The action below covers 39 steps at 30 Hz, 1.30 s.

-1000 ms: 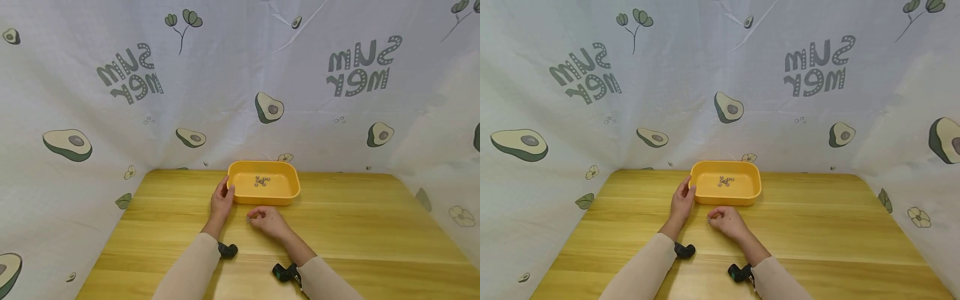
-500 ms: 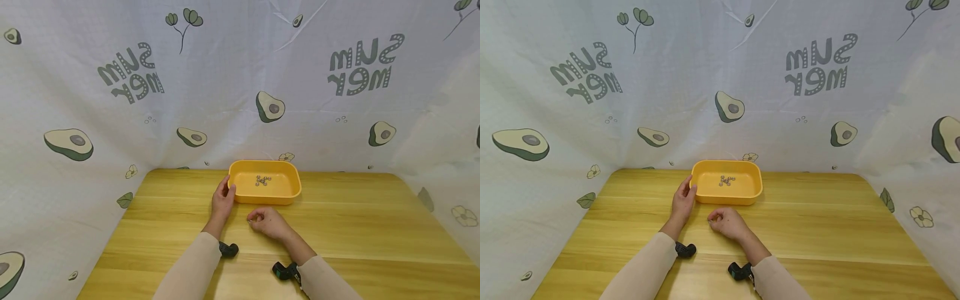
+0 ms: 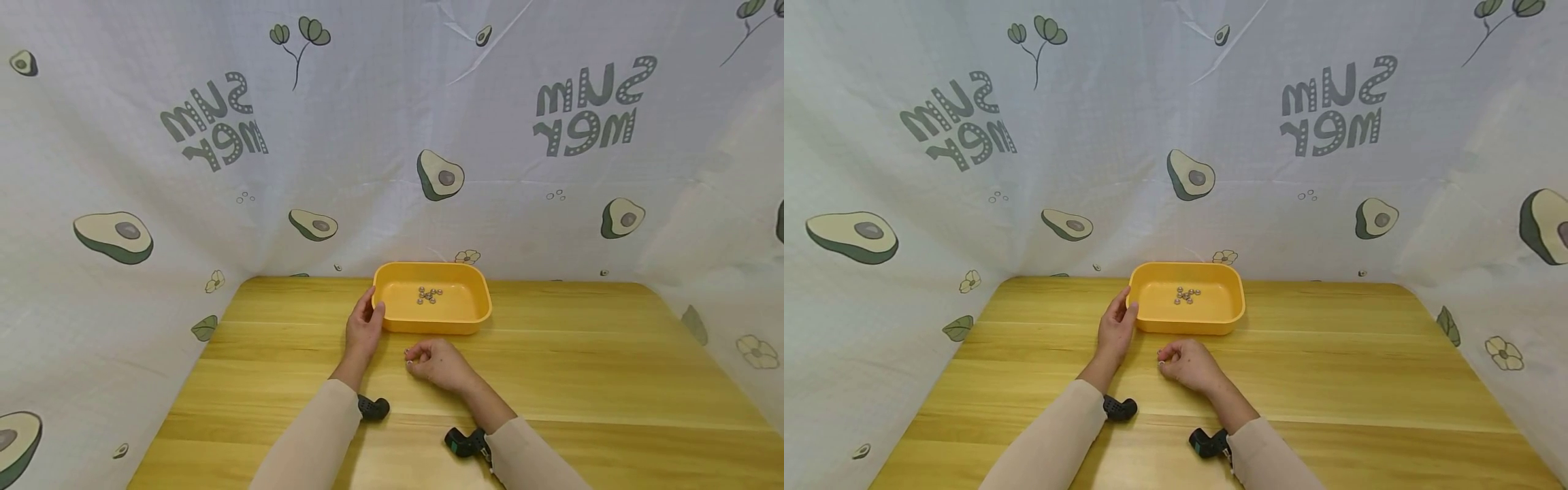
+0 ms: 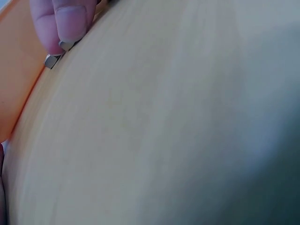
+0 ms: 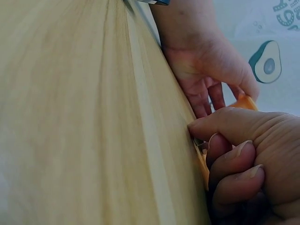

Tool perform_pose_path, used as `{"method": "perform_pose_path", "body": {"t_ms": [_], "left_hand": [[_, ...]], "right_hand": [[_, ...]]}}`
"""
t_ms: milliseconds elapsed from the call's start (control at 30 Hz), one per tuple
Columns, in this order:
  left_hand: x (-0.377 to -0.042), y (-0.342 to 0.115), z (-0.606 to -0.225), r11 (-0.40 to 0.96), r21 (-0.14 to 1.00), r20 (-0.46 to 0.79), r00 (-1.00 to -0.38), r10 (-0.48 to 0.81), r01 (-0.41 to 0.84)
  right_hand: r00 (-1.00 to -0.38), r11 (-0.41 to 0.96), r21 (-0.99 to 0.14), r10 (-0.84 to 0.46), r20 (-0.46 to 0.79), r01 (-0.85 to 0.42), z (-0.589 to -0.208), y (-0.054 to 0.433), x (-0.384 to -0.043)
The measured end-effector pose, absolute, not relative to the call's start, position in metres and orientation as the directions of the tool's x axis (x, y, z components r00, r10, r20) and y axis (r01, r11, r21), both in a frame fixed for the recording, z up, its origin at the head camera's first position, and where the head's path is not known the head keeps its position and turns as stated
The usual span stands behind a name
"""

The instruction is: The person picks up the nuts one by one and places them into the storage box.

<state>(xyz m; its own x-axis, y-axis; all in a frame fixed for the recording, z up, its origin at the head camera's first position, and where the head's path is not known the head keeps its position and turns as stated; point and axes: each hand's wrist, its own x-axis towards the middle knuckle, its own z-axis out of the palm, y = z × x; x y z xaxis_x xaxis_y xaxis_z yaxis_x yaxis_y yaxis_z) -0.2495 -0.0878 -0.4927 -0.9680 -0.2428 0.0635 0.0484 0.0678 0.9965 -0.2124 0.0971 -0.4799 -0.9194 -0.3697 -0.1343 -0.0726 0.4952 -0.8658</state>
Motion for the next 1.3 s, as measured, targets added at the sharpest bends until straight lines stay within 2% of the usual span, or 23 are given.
{"method": "perform_pose_path", "body": {"t_ms": [800,1100,1300], "left_hand": [[-0.251,-0.089,-0.495,0.066,0.996,0.069,-0.967,-0.244,0.055],[-0.253,-0.089,-0.496,0.039,0.998,0.052,-0.967,-0.251,0.043],[-0.254,-0.089,-0.497,0.033,0.998,0.055,-0.966,-0.253,0.048]], "right_hand": [[-0.934,0.536,-0.835,-0.347,-0.082,-0.126,-0.480,0.100,-0.208],[-0.964,0.546,-0.829,-0.263,-0.028,-0.124,-0.463,0.100,-0.209],[-0.970,0.530,-0.836,-0.242,0.017,-0.146,-0.451,0.104,-0.221]]}}
